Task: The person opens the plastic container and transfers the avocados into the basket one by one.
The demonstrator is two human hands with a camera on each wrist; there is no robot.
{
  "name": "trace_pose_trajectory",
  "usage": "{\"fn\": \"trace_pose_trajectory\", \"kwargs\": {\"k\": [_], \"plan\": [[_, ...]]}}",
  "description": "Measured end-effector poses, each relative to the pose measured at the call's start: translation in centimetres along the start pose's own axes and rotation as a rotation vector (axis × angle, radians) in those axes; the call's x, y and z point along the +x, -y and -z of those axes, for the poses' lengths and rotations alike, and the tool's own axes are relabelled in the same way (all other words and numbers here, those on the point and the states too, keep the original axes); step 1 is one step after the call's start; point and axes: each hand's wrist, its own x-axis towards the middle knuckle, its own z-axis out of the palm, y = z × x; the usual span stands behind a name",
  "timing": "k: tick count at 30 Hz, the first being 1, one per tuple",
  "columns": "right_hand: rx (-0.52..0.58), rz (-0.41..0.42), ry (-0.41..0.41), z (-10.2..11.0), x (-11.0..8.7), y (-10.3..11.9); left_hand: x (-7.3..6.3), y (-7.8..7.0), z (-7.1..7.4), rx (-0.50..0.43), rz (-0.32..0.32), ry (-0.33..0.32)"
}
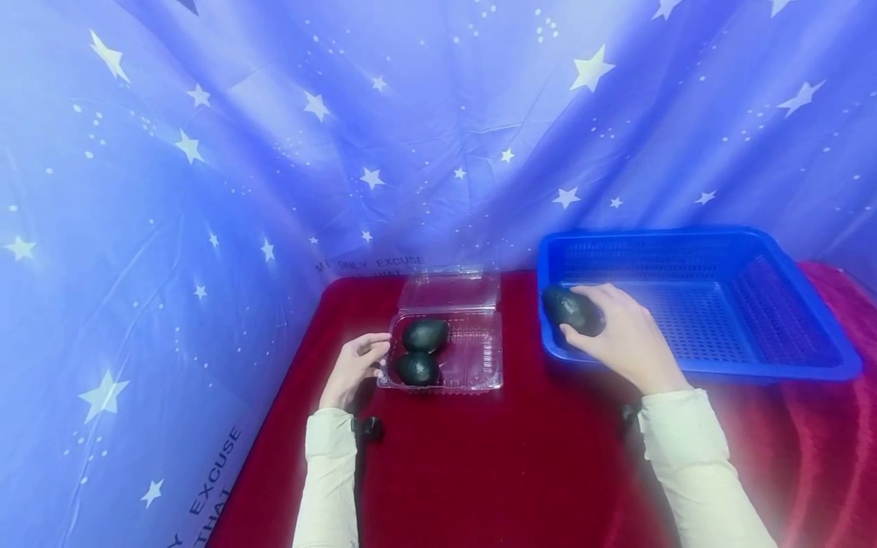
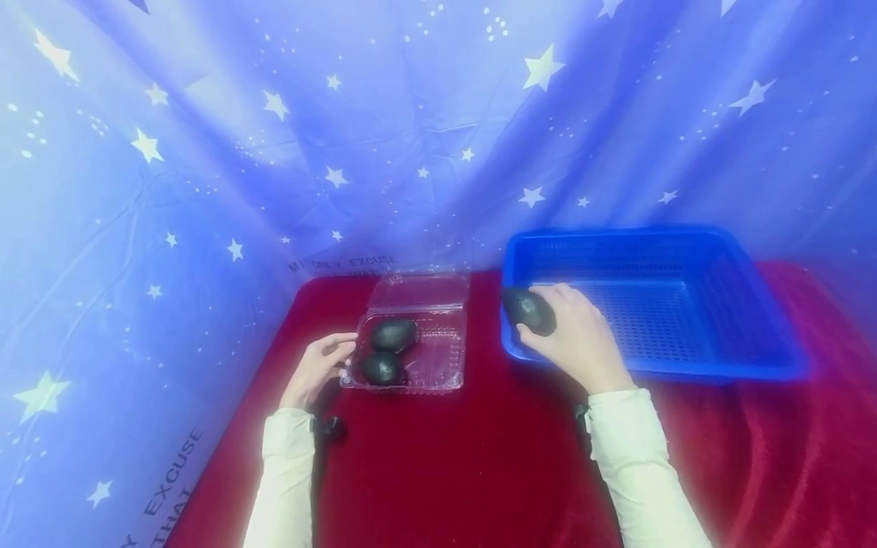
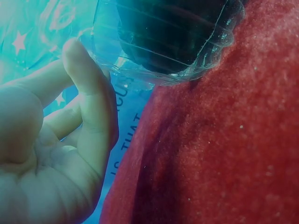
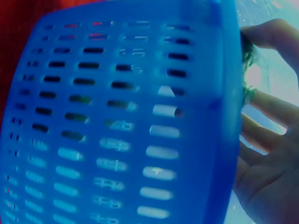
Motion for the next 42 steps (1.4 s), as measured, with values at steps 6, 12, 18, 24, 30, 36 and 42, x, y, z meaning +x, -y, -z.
{"fn": "trace_pose_trajectory", "kwargs": {"k": [6,12,18,24,30,36,42], "plan": [[-0.007,-0.039,0.055,0.3,-0.3,-0.6,-0.1,0.1,0.1,0.004,-0.003,0.000],[-0.009,-0.088,0.132,0.1,-0.6,-1.0,-0.3,0.2,0.3,0.003,-0.009,-0.001],[-0.006,-0.097,0.177,0.1,-0.6,-1.4,-0.2,0.3,0.4,0.004,-0.011,0.002],[-0.012,-0.095,0.250,0.2,-0.4,-1.8,-0.2,0.1,0.4,0.001,-0.011,0.003],[-0.029,-0.111,0.326,0.4,0.0,-2.1,-0.1,0.0,0.3,-0.007,-0.003,0.002],[-0.039,-0.126,0.353,0.2,0.3,-2.5,0.0,0.0,0.2,-0.011,-0.008,0.015],[-0.039,-0.133,0.355,-0.1,0.6,-3.0,0.2,0.1,0.1,-0.004,-0.006,0.019]]}}
